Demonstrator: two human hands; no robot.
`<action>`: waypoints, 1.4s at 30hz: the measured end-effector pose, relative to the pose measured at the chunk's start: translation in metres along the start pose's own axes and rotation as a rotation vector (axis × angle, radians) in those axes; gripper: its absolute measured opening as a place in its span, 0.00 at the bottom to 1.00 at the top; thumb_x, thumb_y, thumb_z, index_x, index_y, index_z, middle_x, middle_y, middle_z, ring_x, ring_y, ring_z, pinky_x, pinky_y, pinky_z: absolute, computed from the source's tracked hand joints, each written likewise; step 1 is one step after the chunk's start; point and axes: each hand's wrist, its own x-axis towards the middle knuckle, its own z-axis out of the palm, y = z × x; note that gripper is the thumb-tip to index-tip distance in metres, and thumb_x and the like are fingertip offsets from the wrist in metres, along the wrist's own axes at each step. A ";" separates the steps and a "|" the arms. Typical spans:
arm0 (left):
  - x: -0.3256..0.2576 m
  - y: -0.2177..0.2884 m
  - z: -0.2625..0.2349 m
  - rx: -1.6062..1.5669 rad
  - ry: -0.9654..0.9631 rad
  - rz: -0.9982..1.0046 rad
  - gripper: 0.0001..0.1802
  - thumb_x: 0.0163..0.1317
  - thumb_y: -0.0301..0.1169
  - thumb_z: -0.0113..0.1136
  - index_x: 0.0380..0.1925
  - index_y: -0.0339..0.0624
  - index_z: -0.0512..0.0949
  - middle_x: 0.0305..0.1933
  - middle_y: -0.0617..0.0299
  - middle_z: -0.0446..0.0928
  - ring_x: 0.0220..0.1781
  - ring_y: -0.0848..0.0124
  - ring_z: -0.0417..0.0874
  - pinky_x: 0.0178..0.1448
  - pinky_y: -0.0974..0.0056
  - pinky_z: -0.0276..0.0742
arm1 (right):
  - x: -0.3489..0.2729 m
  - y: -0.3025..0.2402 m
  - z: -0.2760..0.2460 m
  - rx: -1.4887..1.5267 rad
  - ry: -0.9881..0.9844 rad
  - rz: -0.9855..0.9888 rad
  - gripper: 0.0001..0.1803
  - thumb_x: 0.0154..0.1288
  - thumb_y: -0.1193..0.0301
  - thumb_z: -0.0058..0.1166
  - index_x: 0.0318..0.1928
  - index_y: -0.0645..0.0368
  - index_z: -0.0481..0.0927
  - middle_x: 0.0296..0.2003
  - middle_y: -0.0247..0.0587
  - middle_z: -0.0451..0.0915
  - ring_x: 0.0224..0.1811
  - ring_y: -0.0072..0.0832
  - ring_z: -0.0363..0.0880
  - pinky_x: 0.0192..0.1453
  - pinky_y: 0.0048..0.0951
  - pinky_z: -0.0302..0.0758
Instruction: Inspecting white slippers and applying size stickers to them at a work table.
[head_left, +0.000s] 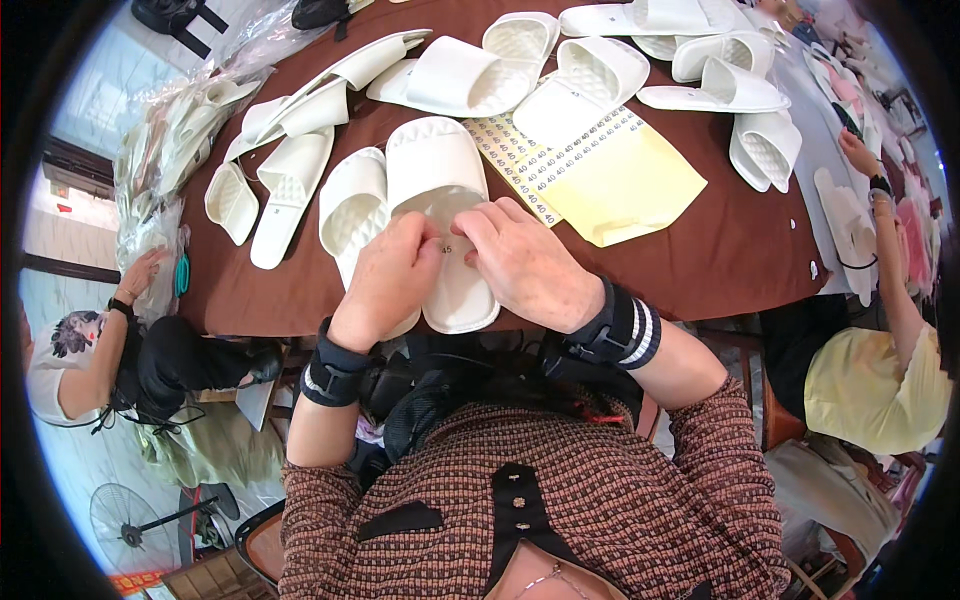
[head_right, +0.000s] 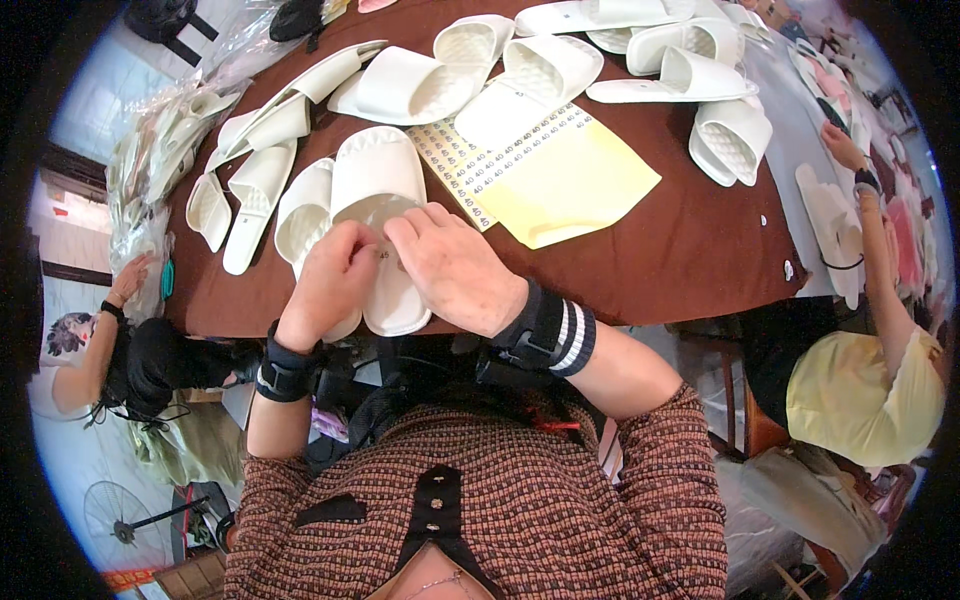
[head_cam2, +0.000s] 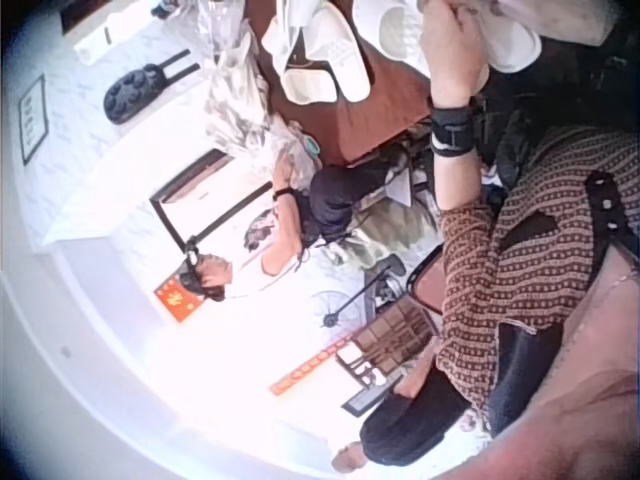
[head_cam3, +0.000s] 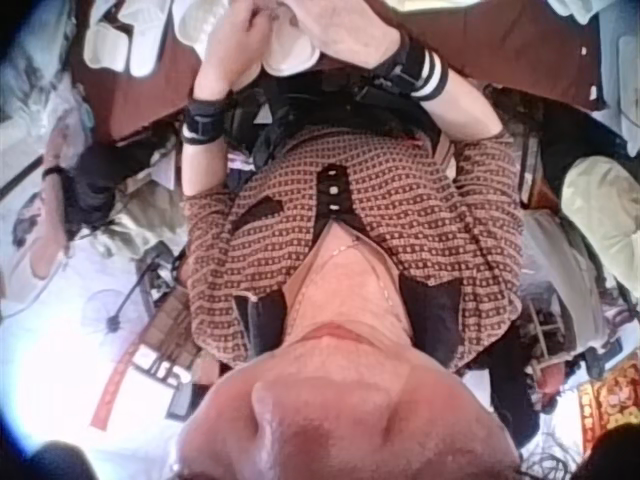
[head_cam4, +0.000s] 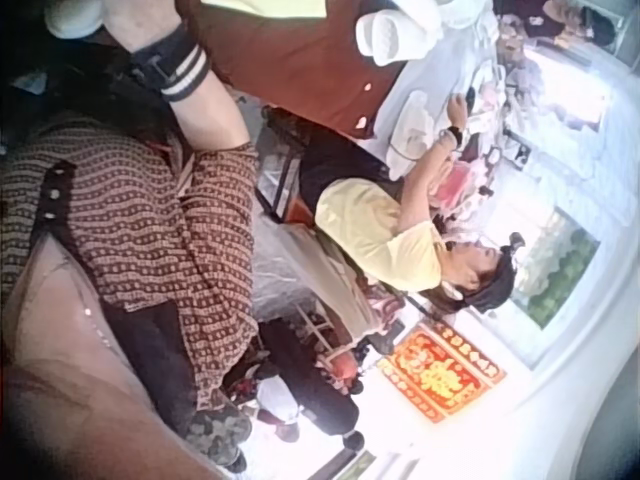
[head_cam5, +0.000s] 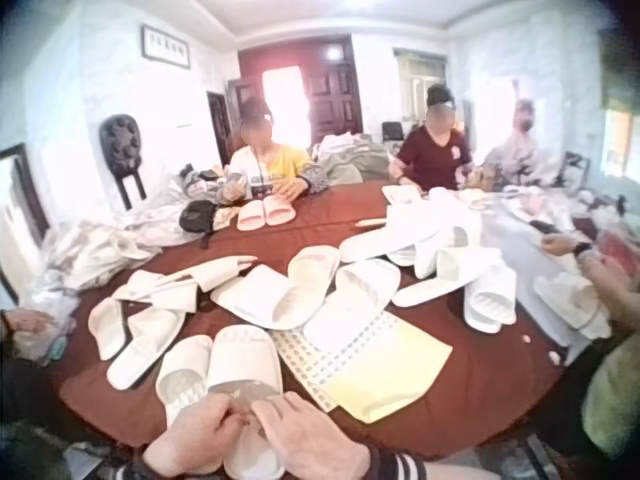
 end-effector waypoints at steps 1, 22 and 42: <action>0.001 -0.002 -0.002 -0.089 0.012 -0.015 0.06 0.63 0.28 0.54 0.36 0.36 0.74 0.36 0.47 0.78 0.40 0.48 0.80 0.44 0.51 0.76 | 0.000 0.000 0.000 0.000 0.002 0.000 0.10 0.59 0.76 0.48 0.42 0.63 0.70 0.39 0.49 0.74 0.44 0.43 0.73 0.51 0.36 0.73; 0.004 0.003 -0.004 0.031 -0.025 0.126 0.04 0.59 0.24 0.56 0.35 0.36 0.75 0.34 0.47 0.76 0.38 0.48 0.79 0.41 0.52 0.74 | 0.001 -0.002 -0.002 -0.037 -0.035 0.018 0.08 0.61 0.75 0.49 0.41 0.61 0.70 0.39 0.46 0.74 0.44 0.41 0.74 0.49 0.36 0.73; -0.038 0.001 -0.008 -0.081 0.196 0.073 0.13 0.59 0.19 0.56 0.44 0.35 0.80 0.40 0.51 0.77 0.44 0.51 0.78 0.48 0.55 0.75 | -0.001 0.001 0.000 -0.040 0.003 -0.024 0.13 0.59 0.76 0.50 0.45 0.63 0.71 0.39 0.47 0.75 0.44 0.41 0.74 0.51 0.36 0.72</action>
